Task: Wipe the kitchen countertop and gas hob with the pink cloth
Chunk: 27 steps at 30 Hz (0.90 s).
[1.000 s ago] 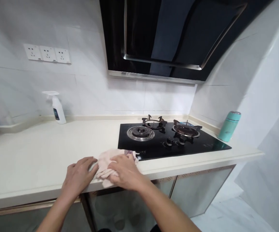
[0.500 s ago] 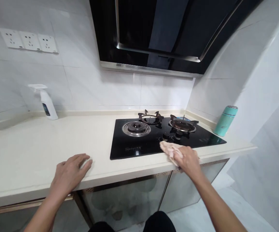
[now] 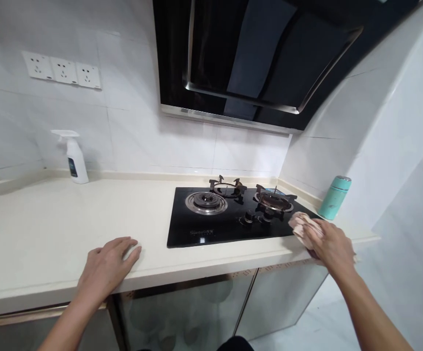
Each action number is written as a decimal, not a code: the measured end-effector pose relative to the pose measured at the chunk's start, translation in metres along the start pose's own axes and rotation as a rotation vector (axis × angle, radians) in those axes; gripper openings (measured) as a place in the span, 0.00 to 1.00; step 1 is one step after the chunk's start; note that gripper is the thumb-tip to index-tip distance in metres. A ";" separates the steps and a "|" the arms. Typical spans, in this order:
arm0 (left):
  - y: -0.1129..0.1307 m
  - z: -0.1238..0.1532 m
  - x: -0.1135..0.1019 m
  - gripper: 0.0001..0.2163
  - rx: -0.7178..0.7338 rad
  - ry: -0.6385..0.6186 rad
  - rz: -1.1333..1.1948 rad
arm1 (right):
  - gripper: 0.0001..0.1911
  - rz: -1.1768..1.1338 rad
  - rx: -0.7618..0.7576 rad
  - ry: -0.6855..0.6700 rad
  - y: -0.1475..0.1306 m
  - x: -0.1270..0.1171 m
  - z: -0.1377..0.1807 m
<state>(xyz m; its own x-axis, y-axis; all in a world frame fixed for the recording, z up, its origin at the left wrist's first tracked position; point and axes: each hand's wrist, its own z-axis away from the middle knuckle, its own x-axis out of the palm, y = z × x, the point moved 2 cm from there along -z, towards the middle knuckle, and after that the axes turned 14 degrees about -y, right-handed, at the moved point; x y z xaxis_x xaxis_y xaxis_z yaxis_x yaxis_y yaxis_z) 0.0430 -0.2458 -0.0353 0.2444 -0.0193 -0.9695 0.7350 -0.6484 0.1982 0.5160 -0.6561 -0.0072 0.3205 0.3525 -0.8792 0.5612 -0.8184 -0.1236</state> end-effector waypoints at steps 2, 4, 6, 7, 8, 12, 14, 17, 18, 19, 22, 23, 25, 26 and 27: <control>-0.001 0.001 0.000 0.27 0.005 0.014 0.010 | 0.28 0.037 -0.006 -0.095 -0.032 0.014 -0.008; -0.001 0.002 0.001 0.26 0.004 0.018 0.026 | 0.28 0.117 0.002 -0.196 -0.060 0.030 -0.009; 0.000 0.003 0.001 0.25 0.004 0.032 0.038 | 0.27 0.172 -0.026 -0.222 -0.085 0.040 -0.003; 0.001 0.003 0.001 0.25 0.006 0.045 0.041 | 0.26 0.185 -0.066 -0.211 -0.097 0.042 0.002; 0.001 0.003 0.001 0.25 0.008 0.059 0.044 | 0.25 0.193 -0.118 -0.203 -0.109 0.042 0.008; 0.002 0.003 0.003 0.24 -0.011 0.075 0.055 | 0.21 0.128 -0.328 -0.205 -0.162 0.035 0.036; 0.002 0.002 0.004 0.25 -0.008 0.070 0.052 | 0.19 0.047 -0.435 -0.211 -0.192 0.030 0.050; 0.001 0.002 0.005 0.25 0.005 0.066 0.048 | 0.17 -0.219 -0.620 -0.224 -0.232 0.025 0.065; 0.001 0.003 0.006 0.24 0.005 0.069 0.048 | 0.16 -0.344 -0.673 -0.238 -0.243 0.024 0.066; 0.001 0.003 0.006 0.24 0.003 0.073 0.047 | 0.15 -0.467 -0.711 -0.247 -0.252 0.022 0.064; 0.002 0.005 0.005 0.23 0.001 0.084 0.047 | 0.16 -0.673 -0.643 -0.193 -0.270 0.014 0.032; 0.002 0.006 0.004 0.22 -0.002 0.083 0.050 | 0.19 -0.679 -0.578 -0.153 -0.273 0.010 0.014; 0.002 0.007 0.003 0.21 -0.012 0.078 0.058 | 0.25 -0.641 -0.457 -0.091 -0.274 0.005 -0.026; 0.003 0.007 0.003 0.20 -0.015 0.077 0.061 | 0.27 -0.609 -0.416 -0.076 -0.273 0.003 -0.046; 0.003 0.008 0.003 0.20 -0.016 0.076 0.064 | 0.28 -0.570 -0.387 -0.070 -0.269 0.002 -0.064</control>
<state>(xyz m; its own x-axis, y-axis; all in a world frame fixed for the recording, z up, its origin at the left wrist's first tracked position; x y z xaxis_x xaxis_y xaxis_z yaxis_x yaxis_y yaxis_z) 0.0410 -0.2535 -0.0389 0.3381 -0.0015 -0.9411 0.7264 -0.6353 0.2620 0.4143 -0.4062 0.0532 -0.1481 0.6388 -0.7550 0.8634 -0.2887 -0.4137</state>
